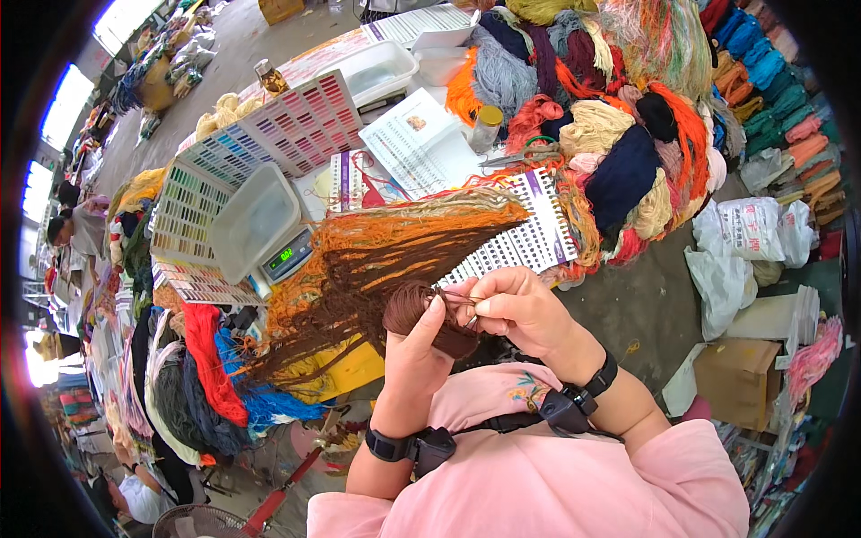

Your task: The person sorts embroidery floss by hand, pulling strands of brown floss through holes in a card, then gathers a bundle of dark blue floss from a pile. They separate strands of the blue floss, thread them through different holes in the card, and repeat the process.

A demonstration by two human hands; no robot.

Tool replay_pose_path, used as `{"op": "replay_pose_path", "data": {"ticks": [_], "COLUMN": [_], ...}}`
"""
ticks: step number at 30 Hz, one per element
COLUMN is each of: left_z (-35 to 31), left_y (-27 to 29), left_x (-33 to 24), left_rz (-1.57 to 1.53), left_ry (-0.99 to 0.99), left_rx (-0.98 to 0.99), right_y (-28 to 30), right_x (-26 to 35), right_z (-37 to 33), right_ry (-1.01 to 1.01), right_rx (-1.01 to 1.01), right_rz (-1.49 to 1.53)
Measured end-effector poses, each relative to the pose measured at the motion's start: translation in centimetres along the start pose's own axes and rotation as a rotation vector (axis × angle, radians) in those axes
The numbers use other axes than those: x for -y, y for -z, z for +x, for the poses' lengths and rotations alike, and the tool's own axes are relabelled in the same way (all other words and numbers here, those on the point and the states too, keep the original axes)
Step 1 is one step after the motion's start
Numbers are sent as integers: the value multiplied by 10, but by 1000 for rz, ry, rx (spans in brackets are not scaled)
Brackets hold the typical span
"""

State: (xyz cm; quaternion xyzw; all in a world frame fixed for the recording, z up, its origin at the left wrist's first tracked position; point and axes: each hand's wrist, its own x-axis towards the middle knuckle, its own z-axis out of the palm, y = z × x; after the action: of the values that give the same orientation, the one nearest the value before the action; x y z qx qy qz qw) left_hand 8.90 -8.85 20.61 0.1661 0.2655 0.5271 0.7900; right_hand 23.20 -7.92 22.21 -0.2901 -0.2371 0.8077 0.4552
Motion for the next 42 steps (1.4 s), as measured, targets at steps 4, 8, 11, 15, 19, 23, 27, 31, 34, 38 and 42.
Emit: {"op": "replay_pose_path", "data": {"ticks": [4,8,11,15,19,23,27,31,34,38,42], "left_z": [-5,-5,-5,-6,-3,-2,2,8,10,16,32], "left_y": [-3,-5,-7,-6,-5,-2,-8,-10,-14,-24,19], "left_x": [-5,-6,-9,-12,-12,-6,-1,2,5,9,-4], "left_rz": [31,63,23,8,47,4,64,179,125,105,-617], "left_ry": [6,-28,-57,-51,-76,-50,-43,-132,-64,-63,95], "left_rx": [24,-33,-58,-55,-43,-76,-69,-15,-58,-125,10], "right_y": [-2,-5,-7,-6,-5,-7,-2,0,3,15,54], "right_x": [-1,-4,-4,-6,-6,-4,-4,-1,2,2,20], "right_z": [0,3,6,8,10,8,6,3,2,2,-5], "right_ry": [2,26,-9,-45,1,-13,20,46,72,48,656], "right_rx": [-5,42,-36,-44,27,-8,-33,-66,-99,-137,-386], "right_rz": [-53,-130,-90,-14,-156,-168,-336,-420,-389,-376,-659]}}
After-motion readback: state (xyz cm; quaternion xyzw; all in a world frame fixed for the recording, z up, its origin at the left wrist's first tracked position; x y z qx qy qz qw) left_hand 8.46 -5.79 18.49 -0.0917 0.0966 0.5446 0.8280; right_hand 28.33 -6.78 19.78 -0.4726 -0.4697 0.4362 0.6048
